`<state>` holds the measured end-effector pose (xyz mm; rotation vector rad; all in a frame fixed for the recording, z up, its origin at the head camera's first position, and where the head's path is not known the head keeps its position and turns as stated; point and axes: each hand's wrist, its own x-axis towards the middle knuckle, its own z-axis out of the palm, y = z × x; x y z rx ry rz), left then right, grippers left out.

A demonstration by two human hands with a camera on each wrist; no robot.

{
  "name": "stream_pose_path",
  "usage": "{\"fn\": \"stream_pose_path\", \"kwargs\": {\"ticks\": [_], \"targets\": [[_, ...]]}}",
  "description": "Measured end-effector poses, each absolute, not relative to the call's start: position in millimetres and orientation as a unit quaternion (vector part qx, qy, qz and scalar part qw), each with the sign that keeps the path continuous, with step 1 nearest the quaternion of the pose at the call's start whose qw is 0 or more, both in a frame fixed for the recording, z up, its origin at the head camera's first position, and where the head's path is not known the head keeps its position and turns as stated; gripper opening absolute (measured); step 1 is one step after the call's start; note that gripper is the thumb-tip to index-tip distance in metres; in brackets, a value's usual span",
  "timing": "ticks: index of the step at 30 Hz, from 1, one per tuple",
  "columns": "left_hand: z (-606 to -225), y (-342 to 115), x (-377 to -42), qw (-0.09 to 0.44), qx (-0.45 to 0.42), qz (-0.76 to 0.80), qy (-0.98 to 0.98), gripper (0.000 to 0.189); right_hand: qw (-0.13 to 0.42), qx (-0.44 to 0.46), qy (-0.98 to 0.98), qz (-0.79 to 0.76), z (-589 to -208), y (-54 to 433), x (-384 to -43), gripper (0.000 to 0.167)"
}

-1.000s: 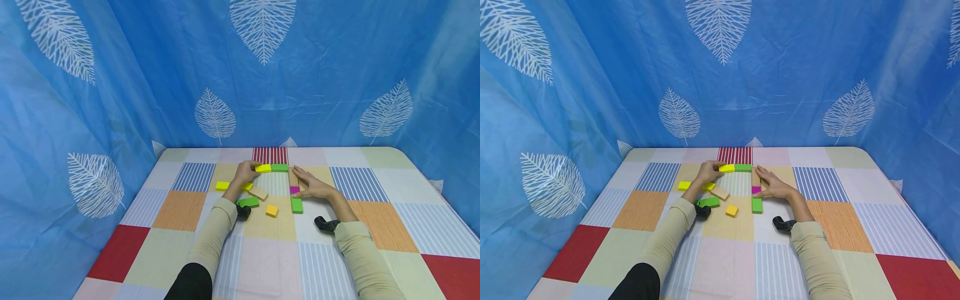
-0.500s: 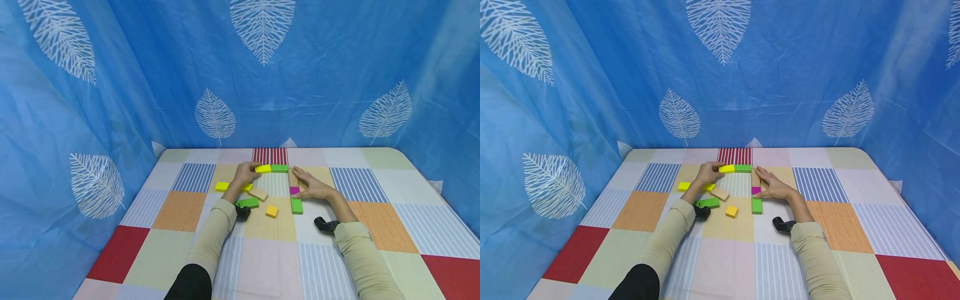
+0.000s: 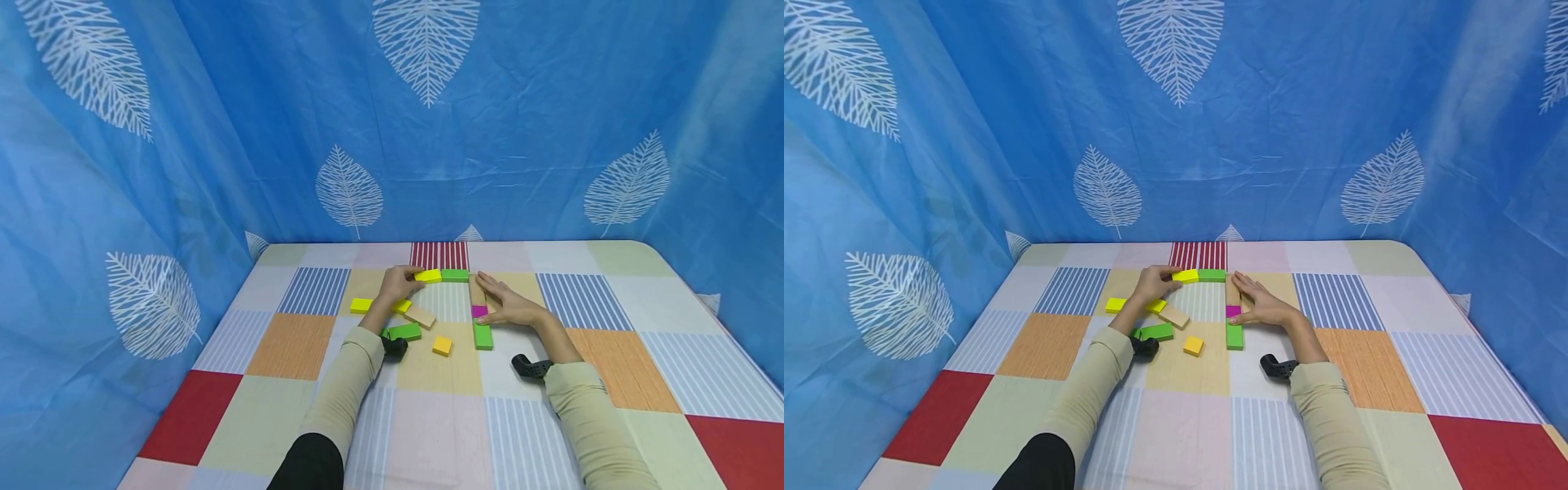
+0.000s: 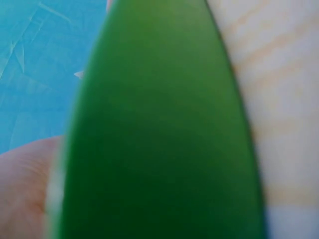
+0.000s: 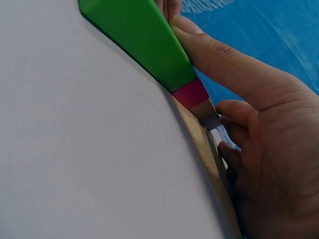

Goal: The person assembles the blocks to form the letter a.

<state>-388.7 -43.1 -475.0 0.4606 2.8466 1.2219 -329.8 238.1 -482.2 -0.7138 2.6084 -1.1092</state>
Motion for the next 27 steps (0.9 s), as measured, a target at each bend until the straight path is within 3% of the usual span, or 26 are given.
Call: {"fn": "stream_pose_path", "kwargs": {"ticks": [27], "targets": [[-472.6, -41.9, -386.1, 0.011, 0.137, 0.375, 0.917, 0.035, 0.109, -0.248, 0.884, -0.381, -479.0, 236.9, -326.1, 0.102]]}}
